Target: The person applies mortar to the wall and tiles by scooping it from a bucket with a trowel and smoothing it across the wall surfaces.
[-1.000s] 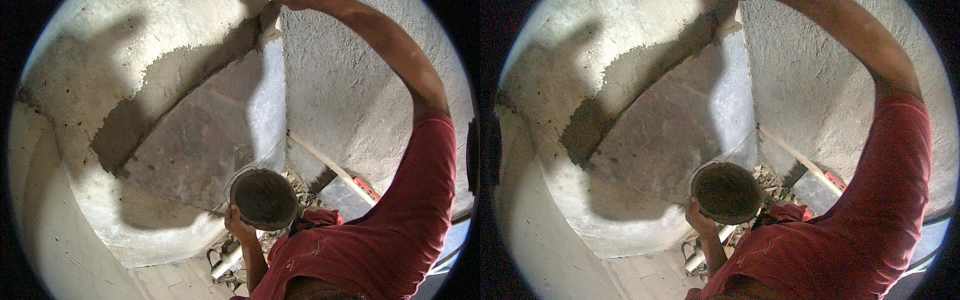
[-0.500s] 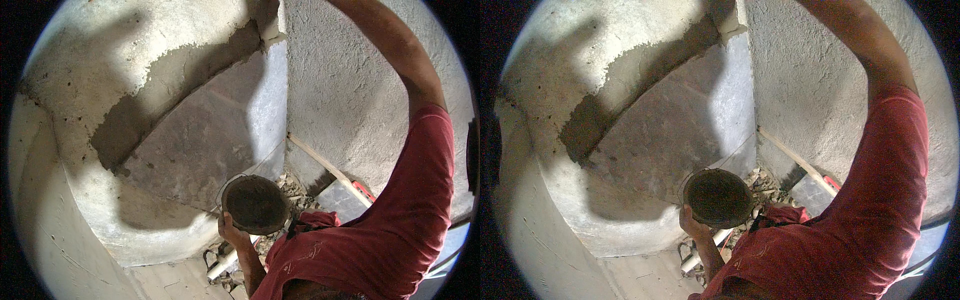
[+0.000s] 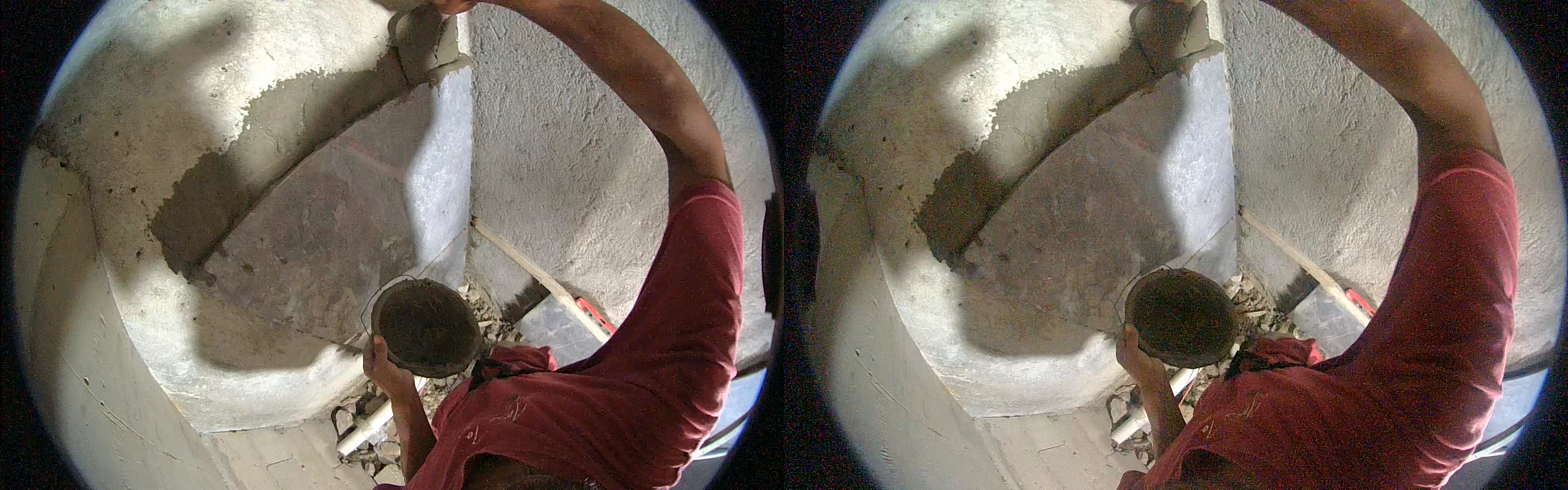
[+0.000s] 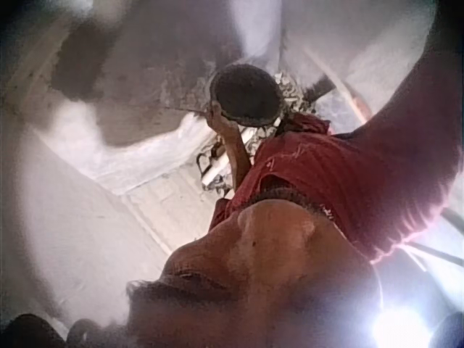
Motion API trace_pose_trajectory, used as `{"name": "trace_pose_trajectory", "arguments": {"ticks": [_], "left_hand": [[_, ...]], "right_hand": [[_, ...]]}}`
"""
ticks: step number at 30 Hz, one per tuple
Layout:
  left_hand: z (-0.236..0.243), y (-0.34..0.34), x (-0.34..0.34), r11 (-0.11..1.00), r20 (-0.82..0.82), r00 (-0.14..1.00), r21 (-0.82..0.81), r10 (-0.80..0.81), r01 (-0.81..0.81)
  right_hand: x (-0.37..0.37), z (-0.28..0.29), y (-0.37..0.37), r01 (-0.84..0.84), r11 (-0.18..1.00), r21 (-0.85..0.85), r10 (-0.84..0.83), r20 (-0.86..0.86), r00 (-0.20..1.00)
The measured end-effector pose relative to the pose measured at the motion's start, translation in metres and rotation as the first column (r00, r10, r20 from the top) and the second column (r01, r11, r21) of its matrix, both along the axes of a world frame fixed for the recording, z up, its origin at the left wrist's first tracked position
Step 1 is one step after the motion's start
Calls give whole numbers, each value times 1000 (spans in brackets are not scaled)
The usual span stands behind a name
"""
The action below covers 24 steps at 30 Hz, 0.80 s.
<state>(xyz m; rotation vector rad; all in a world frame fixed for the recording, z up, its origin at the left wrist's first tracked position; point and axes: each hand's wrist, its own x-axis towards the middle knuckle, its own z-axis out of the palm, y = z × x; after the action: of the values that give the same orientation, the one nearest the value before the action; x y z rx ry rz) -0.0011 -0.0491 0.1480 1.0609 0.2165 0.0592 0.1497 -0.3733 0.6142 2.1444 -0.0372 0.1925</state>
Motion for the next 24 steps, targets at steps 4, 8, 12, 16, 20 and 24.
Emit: {"name": "trace_pose_trajectory", "arguments": {"ticks": [4, 8, 12, 16, 20, 24], "left_hand": [[8, -1, -5, 1000, 11, 1000, 6, 14, -14], [-8, 1, -5, 969, 195, 981, 241, -2, -46], [3, -1, -6, 995, -35, 996, 54, 85, -83], [-18, 17, -5, 853, 251, 968, 504, 4, -134], [4, 12, -7, 938, 147, 989, 342, 8, -58], [9, 11, 0, 937, 146, 989, 341, 23, -72]], "right_hand": [[-5, 14, 0, -70, 997, 16, 70, 7, 998], [-16, 2, 22, 70, 996, 63, -71, 25, 997], [-31, -4, -1, -18, 992, 125, 0, 141, 990], [-98, -31, -62, -285, 877, 388, 127, 385, 914], [-122, -169, -107, -601, 643, 475, 120, 713, 691], [-119, -291, -53, -525, -279, 804, -525, 330, 784]]}}
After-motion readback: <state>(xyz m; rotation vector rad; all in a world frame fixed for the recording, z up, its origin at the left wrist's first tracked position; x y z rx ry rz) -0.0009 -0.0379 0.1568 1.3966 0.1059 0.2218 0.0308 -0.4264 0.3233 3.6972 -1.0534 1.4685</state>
